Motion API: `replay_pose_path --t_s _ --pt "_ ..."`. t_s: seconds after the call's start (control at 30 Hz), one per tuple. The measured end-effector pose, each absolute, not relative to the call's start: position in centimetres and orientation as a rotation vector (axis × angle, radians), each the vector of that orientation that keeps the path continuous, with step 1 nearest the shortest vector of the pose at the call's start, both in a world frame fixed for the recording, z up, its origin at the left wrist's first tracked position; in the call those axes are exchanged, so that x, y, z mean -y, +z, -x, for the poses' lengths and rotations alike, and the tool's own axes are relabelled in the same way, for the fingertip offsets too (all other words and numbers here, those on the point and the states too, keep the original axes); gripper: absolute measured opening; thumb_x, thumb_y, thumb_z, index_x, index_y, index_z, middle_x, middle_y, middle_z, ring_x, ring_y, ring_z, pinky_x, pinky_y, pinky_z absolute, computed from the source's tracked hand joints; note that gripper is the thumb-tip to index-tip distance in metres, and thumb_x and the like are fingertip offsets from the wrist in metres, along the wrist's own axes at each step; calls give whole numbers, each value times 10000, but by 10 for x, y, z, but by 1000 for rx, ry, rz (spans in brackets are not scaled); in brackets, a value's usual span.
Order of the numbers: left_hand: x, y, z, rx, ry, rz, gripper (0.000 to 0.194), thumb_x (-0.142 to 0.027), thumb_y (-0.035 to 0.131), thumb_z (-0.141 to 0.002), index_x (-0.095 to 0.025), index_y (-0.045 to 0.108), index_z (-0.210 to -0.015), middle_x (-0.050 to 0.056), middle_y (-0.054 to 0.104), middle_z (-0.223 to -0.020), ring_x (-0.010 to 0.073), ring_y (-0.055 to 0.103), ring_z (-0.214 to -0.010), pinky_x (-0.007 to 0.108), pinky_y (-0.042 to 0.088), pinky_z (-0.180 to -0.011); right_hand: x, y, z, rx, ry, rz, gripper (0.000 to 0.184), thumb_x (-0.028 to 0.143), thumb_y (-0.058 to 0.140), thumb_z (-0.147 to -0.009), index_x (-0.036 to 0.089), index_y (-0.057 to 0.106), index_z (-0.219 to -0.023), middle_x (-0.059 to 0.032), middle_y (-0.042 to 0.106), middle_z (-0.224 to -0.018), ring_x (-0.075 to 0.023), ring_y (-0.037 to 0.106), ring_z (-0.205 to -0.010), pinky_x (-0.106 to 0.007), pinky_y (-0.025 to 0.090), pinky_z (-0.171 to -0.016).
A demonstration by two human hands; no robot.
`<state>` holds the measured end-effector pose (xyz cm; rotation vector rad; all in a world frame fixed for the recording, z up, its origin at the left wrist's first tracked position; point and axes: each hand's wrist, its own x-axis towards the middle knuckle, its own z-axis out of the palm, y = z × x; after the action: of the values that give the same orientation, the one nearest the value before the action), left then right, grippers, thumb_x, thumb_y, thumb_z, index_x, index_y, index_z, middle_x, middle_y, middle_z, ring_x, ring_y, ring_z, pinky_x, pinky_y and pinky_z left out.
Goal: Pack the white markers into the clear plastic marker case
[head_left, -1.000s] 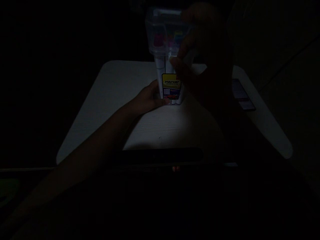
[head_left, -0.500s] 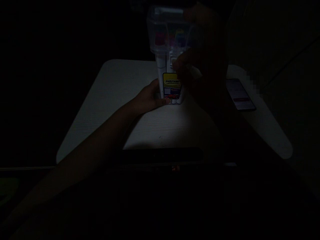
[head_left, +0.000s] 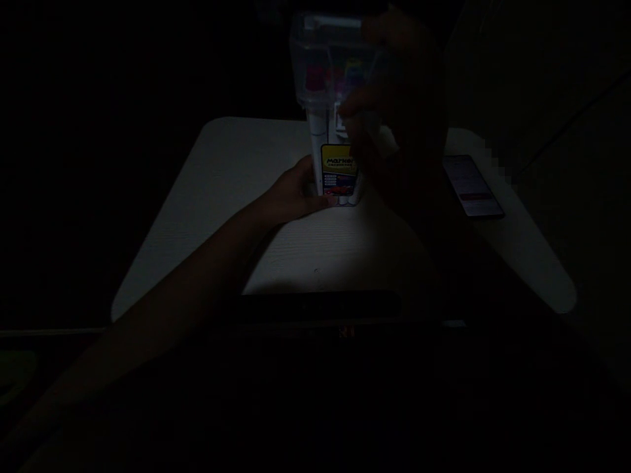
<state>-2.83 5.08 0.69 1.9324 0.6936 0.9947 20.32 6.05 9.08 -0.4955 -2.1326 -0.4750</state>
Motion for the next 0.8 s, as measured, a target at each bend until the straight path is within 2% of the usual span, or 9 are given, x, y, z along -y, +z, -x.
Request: replay_pose_path --t_s 0.13,0.23,0.3,0.37,0.47,0.6,0.67,0.77,0.8 --pt "-53 6 29 -699 997 -1947 902 -573 912 -613 -217 507 -1336 136 656 -1302 409 545 -1362 642 412 -1168 -65 89 -206 2104 -565 413 547 589 291 -990 286 491 -1400 -65 455 -1563 -321 408 -1496 -593 296 -1222" --pt "-53 6 29 -725 977 -1967 914 -604 897 -617 -219 504 -1346 138 649 -1310 414 556 -1352 639 422 -1165 -62 89 -201 2065 -624 404 642 627 218 -1001 246 440 -1467 -108 481 -1541 -324 421 -1486 -599 296 -1224" --pt "-54 6 29 -747 964 -1979 917 -620 888 -621 -217 501 -1349 143 645 -1317 415 575 -1332 640 436 -1154 -56 87 -196 2002 -619 399 658 651 205 -1000 268 467 -1466 -90 510 -1522 -318 454 -1466 -583 303 -1231" --pt "-53 7 29 -749 957 -1984 910 -625 885 -623 -216 505 -1342 145 648 -1317 413 591 -1314 633 451 -1143 -50 84 -190 1948 -547 433 609 666 288 -987 332 502 -1449 -41 526 -1523 -307 448 -1477 -551 267 -1265" --pt "-53 7 29 -712 963 -1983 907 -630 881 -627 -226 504 -1347 137 660 -1308 401 595 -1310 613 465 -1140 -44 78 -180 1911 -484 469 562 629 411 -959 380 495 -1456 -2 509 -1554 -284 336 -1554 -519 165 -1311" --pt "-53 6 29 -691 991 -1987 917 -635 879 -627 -234 505 -1362 128 661 -1308 394 587 -1323 605 458 -1151 -55 68 -174 1818 -678 424 541 455 347 -974 361 455 -1496 -25 512 -1561 -192 176 -1611 -482 178 -1310" --pt "-54 5 29 -700 990 -1992 910 -635 879 -625 -225 516 -1352 135 655 -1319 397 588 -1321 604 457 -1152 -62 63 -173 1823 -702 512 553 390 331 -966 334 457 -1502 -31 497 -1583 -155 54 -1620 -488 146 -1316" --pt "-55 4 29 -693 996 -2019 893 -649 863 -639 -219 519 -1342 133 649 -1333 387 601 -1306 594 474 -1139 -57 62 -171 1875 -679 610 581 408 357 -945 305 476 -1504 -25 514 -1579 -139 -110 -1596 -510 11 -1313" --pt "-55 4 29 -683 1001 -2032 888 -652 857 -645 -217 517 -1341 132 649 -1335 382 604 -1302 589 480 -1135 -50 64 -170 1920 -586 795 580 424 369 -944 338 473 -1508 10 478 -1606 -160 -91 -1605 -518 36 -1313"
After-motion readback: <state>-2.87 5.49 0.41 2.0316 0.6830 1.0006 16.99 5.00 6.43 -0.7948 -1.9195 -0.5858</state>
